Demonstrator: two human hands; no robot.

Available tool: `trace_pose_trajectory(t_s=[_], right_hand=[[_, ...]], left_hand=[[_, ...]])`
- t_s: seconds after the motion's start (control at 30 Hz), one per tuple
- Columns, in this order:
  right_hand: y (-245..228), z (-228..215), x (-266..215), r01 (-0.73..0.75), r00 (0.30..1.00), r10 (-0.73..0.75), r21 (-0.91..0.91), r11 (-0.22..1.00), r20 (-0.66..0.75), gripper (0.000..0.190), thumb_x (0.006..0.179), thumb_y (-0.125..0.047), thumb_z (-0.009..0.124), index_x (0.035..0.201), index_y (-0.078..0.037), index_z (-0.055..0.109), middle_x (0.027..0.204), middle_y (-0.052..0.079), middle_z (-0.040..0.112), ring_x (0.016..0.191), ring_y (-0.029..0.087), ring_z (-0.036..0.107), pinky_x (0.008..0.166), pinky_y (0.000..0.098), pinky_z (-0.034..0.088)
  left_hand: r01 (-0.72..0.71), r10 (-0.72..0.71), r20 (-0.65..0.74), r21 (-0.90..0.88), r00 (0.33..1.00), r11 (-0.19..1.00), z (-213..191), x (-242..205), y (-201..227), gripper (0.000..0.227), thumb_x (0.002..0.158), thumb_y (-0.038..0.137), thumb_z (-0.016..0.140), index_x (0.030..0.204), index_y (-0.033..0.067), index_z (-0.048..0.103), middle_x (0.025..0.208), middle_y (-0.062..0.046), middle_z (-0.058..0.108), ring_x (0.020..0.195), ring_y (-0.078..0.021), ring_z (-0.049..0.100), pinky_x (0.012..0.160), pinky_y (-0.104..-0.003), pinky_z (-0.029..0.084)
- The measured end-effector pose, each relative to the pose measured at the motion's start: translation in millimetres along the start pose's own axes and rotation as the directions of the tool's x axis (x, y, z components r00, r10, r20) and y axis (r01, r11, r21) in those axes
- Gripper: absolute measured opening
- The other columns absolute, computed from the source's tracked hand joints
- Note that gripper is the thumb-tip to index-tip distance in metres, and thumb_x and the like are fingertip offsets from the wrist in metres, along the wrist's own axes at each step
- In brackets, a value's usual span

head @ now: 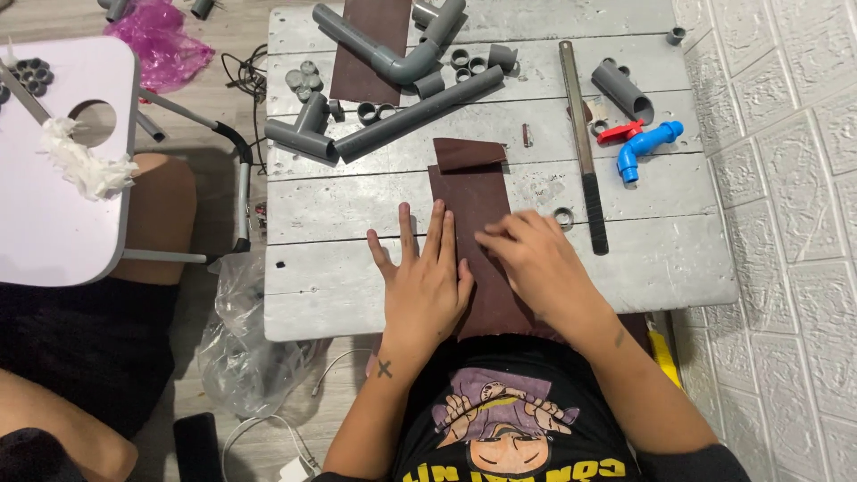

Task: Sanding and assembling small PVC pipe fittings on a low table.

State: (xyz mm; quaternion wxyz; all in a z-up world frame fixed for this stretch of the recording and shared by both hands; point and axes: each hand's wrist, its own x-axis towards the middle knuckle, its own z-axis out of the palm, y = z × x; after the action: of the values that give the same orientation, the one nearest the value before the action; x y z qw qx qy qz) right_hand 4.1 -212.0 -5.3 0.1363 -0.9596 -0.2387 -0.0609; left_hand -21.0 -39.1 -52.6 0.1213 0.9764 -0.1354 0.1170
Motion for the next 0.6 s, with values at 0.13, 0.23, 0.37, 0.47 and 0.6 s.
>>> trace_pose_trajectory(t_s=[0.13,0.23,0.37,0.47,0.6], right_hand=[[0.3,-1.5,-3.5,0.009,1.0,-0.008,-0.072,0.997,0.022,0.013,0.095,-0.018,0.069,0.105,-0.019,0.078,0.102,0.002,0.071,0.109,0.025,0.064,0.085,0.0371,0.047],[13.3,12.8,23.9,0.014,1.0,-0.015,-0.129,0.992,-0.009,0.01,0.095,-0.021,0.07,0.102,-0.02,0.077,0.099,0.003,0.069,0.105,0.025,0.064,0.084,0.0386,0.047],[15.0,15.8,51.0,0.018,0.996,-0.03,-0.138,0.99,-0.084,0.012,0.093,-0.016,0.073,0.105,-0.013,0.077,0.103,0.006,0.072,0.104,0.025,0.066,0.081,0.0363,0.046],[9.1,9.4,28.2,0.012,0.999,-0.017,-0.113,0.994,-0.048,0.013,0.096,-0.02,0.069,0.106,-0.016,0.077,0.102,0.006,0.073,0.105,0.025,0.066,0.083,0.0367,0.047],[-3.9,-2.0,-0.8,-0.002,0.999,-0.002,-0.111,0.994,-0.039,0.017,0.097,-0.015,0.066,0.11,-0.015,0.076,0.107,0.005,0.074,0.109,0.025,0.064,0.083,0.0349,0.047]], left_hand=[[-0.004,0.004,0.001,-0.002,1.0,1.0,0.5,-0.1,-0.4,0.063,0.096,0.032,0.044,0.152,0.0032,0.046,0.165,-0.011,0.036,0.156,-0.0435,0.013,0.113,-0.073,-0.013],[-0.011,0.011,0.01,-0.001,1.0,1.0,1.7,-1.4,-0.2,0.063,0.096,0.032,0.045,0.152,0.0033,0.046,0.165,-0.011,0.036,0.156,-0.0431,0.014,0.113,-0.073,-0.013],[-0.002,0.003,0.029,-0.022,1.0,1.0,-2.0,1.4,-0.6,0.063,0.096,0.032,0.044,0.152,0.0029,0.046,0.165,-0.011,0.038,0.156,-0.0431,0.013,0.112,-0.072,-0.015],[0.008,-0.008,0.024,-0.022,1.0,1.0,-3.4,0.1,0.5,0.063,0.097,0.032,0.045,0.152,0.0035,0.046,0.165,-0.011,0.037,0.156,-0.043,0.013,0.113,-0.072,-0.014],[0.01,-0.009,0.031,-0.044,0.999,0.999,-4.4,0.7,-0.1,0.062,0.097,0.031,0.044,0.152,0.0021,0.046,0.165,-0.012,0.037,0.156,-0.0434,0.014,0.113,-0.072,-0.013]])
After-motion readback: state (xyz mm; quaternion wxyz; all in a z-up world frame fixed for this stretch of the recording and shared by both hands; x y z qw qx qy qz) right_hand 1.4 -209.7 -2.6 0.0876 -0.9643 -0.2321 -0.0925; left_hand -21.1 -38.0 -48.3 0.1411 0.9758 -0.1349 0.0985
